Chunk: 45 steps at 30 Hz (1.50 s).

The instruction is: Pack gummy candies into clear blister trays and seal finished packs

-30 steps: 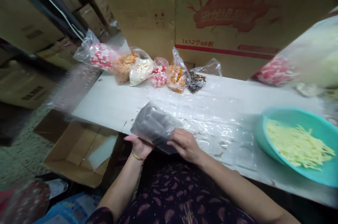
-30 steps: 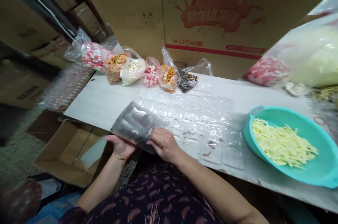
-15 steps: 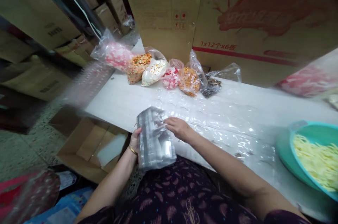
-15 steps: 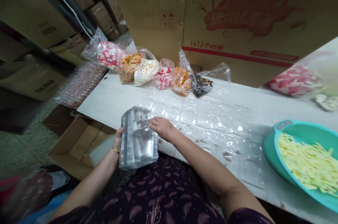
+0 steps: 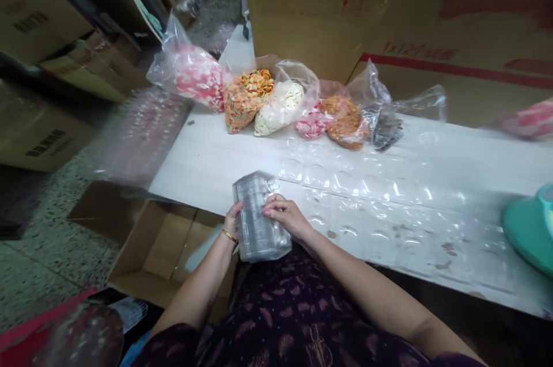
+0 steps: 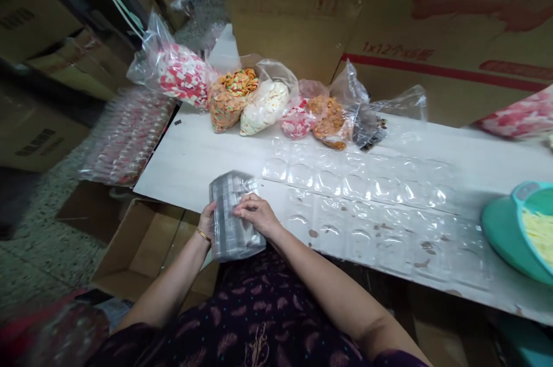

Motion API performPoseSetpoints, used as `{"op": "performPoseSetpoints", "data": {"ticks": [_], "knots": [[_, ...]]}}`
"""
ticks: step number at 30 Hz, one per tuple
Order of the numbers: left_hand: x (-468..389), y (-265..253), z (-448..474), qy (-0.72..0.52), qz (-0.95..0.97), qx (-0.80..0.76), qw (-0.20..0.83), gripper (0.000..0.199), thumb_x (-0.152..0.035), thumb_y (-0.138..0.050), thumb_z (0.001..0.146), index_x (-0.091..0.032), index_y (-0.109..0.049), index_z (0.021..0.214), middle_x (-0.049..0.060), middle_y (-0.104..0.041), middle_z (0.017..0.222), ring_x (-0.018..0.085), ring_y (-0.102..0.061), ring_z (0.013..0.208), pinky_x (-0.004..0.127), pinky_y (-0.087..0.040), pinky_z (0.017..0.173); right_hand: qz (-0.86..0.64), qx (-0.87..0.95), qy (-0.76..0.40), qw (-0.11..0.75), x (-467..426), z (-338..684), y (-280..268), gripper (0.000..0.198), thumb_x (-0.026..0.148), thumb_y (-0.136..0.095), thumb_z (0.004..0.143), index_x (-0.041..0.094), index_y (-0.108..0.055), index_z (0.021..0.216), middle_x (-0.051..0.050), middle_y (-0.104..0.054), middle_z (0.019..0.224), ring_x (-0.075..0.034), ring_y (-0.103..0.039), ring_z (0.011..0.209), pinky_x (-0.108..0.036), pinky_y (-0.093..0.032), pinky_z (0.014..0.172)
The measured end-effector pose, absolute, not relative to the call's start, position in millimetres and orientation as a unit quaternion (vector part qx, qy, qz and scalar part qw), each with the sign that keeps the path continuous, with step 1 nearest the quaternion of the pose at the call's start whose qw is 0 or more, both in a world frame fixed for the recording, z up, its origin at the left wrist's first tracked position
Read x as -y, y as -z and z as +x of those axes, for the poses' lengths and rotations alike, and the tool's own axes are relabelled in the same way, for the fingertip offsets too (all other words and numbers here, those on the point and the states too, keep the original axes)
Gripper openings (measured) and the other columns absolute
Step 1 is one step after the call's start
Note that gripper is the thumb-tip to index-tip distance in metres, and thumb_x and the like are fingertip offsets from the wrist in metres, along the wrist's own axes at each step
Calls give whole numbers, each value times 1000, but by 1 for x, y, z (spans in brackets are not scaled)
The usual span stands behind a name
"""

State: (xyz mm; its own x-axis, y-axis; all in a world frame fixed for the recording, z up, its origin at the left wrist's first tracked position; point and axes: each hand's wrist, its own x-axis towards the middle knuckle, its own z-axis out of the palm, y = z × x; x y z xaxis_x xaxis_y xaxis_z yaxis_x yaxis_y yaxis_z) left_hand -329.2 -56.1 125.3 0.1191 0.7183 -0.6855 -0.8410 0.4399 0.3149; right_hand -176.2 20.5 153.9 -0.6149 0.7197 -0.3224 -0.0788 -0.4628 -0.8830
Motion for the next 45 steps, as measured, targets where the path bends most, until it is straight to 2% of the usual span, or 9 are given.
{"op": "performPoseSetpoints", "data": {"ticks": [6,10,13,23,30,34,37,41,45], "knots": [[61,-117,-349,-533,-104,-427,723,46,-39,-62,61,-9,-58,96,10,-67,79,25,-63,77,40,-45,83,-373,394,-810,221,-19,-198,-145,9,29,-68,60,21,-69,65,0,-52,81,-13,-48,78,-28,-37,75],[59,-113,-364,-523,-121,-504,677,31,-31,-66,56,-11,-61,80,6,-67,67,19,-62,61,34,-49,67,-423,425,-782,172,-20,-220,-138,7,26,-64,60,19,-63,59,1,-52,74,-13,-47,73,-28,-36,73],[54,-110,-386,-525,-97,-555,638,26,-28,-67,53,-12,-60,72,3,-64,60,16,-58,53,29,-47,58,-439,454,-751,194,-20,-241,-125,14,27,-61,61,18,-57,51,0,-54,75,-14,-49,76,-29,-35,76],[39,-88,-513,-519,60,-680,515,55,-26,-71,50,-18,-51,101,1,-63,82,16,-59,68,31,-47,64,-485,343,-773,222,-81,-260,-72,24,41,-63,62,19,-55,64,-2,-59,89,-13,-52,81,-31,-42,75],[42,-70,-551,-438,51,-754,486,52,-34,-69,54,-17,-51,100,0,-59,71,16,-58,60,35,-49,64,-584,453,-655,157,-144,-261,-30,26,43,-55,69,17,-55,73,-9,-60,85,-20,-56,83,-37,-45,74],[48,-71,-548,-390,149,-813,406,71,-37,-74,51,-22,-43,114,4,-61,93,19,-60,81,35,-47,78,-608,565,-537,153,-140,-255,-30,43,38,-53,73,16,-52,109,-15,-49,117,-29,-42,112,-45,-30,94],[46,-77,-536,-363,181,-827,390,80,-37,-77,49,-24,-39,118,7,-60,101,20,-59,88,36,-46,82,-468,800,-373,41,-122,-264,-30,60,42,-51,74,19,-38,128,-11,-34,136,-31,-22,126,-45,-16,103],[38,-83,-518,-361,184,-818,408,75,-36,-78,48,-21,-43,113,8,-60,101,20,-60,87,37,-47,81,-348,895,-241,-141,-114,-268,-18,69,52,-51,72,24,-33,132,-7,-26,142,-34,-4,131,-53,-1,102],[34,-81,-511,-361,185,-805,433,71,-34,-78,47,-20,-44,108,8,-60,100,20,-60,86,37,-47,81,-356,899,-209,-147,-123,-243,-18,65,43,-53,72,23,-36,131,-7,-26,142,-32,-2,131,-53,7,102]]}}
